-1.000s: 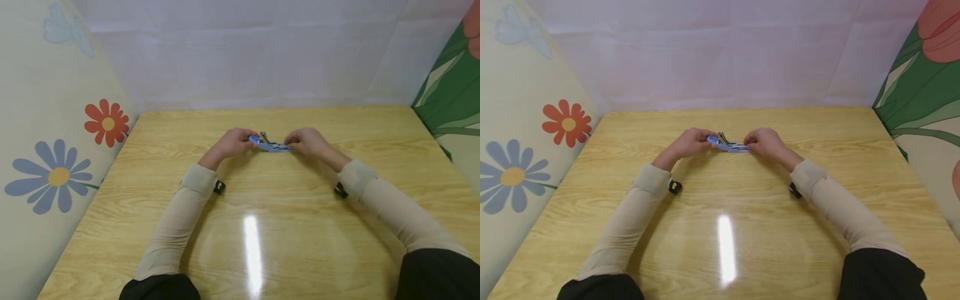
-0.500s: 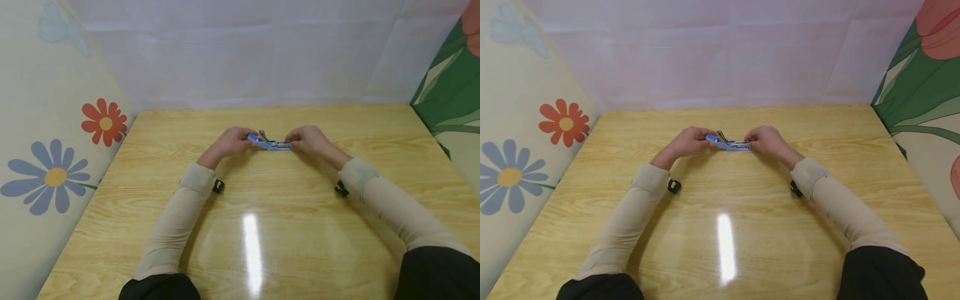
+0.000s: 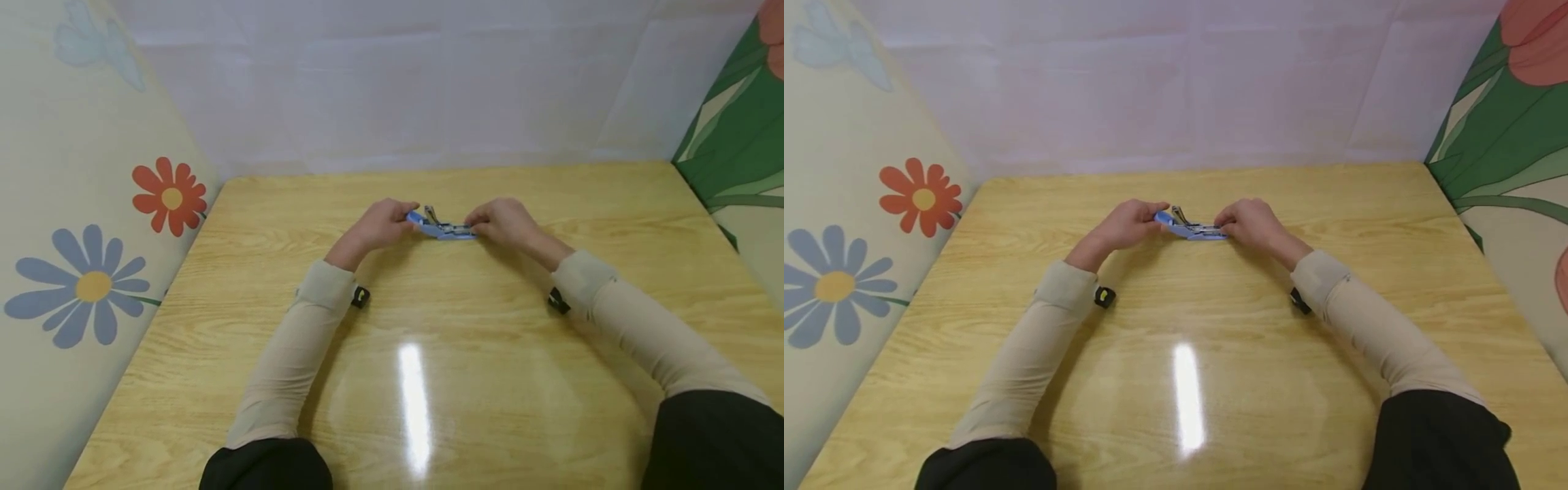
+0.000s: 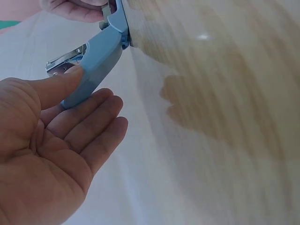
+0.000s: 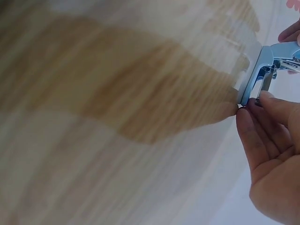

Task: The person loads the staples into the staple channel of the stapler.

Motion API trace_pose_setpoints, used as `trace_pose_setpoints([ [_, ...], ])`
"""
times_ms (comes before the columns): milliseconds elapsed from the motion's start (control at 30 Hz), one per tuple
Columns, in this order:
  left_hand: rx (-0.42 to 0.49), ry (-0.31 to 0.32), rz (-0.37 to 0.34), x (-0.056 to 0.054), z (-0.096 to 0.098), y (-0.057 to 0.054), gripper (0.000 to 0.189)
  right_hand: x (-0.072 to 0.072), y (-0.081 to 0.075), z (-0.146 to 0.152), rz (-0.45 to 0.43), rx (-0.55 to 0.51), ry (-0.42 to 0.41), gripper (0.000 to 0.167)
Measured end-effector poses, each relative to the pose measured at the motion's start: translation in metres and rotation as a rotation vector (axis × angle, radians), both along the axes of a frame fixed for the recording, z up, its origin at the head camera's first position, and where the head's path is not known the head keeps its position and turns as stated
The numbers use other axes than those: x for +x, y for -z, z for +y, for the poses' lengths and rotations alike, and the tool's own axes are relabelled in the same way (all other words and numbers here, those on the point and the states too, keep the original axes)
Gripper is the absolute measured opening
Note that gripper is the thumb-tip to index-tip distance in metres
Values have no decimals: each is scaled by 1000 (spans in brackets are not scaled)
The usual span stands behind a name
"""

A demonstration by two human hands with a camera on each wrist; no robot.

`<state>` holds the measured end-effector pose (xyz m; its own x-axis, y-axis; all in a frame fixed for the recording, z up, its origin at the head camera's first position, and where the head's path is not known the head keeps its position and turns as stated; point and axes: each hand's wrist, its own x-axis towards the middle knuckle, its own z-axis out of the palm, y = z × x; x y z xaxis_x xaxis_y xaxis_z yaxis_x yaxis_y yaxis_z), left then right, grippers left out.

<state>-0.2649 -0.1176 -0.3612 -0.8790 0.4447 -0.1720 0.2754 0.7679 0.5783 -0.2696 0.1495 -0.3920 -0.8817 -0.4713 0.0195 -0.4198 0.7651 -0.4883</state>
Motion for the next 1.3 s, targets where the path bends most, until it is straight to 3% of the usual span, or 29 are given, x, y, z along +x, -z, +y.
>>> trace_pose_setpoints([
  [200, -82, 25, 66, 0, 3, -9, 56, -4, -3, -4, 25, 13, -29, 23],
  [600, -94, 61, 139, 2, 16, -1, 57, -2, 4, -3, 26, 19, -34, 21],
  [1067, -155, 98, 204, -3, 43, -11, 60, -4, 0, 1, 3, -7, 0, 24],
  [1300, -192, 90, 237, 0, 51, -12, 57, -4, 0, -2, 43, -11, -19, 25],
])
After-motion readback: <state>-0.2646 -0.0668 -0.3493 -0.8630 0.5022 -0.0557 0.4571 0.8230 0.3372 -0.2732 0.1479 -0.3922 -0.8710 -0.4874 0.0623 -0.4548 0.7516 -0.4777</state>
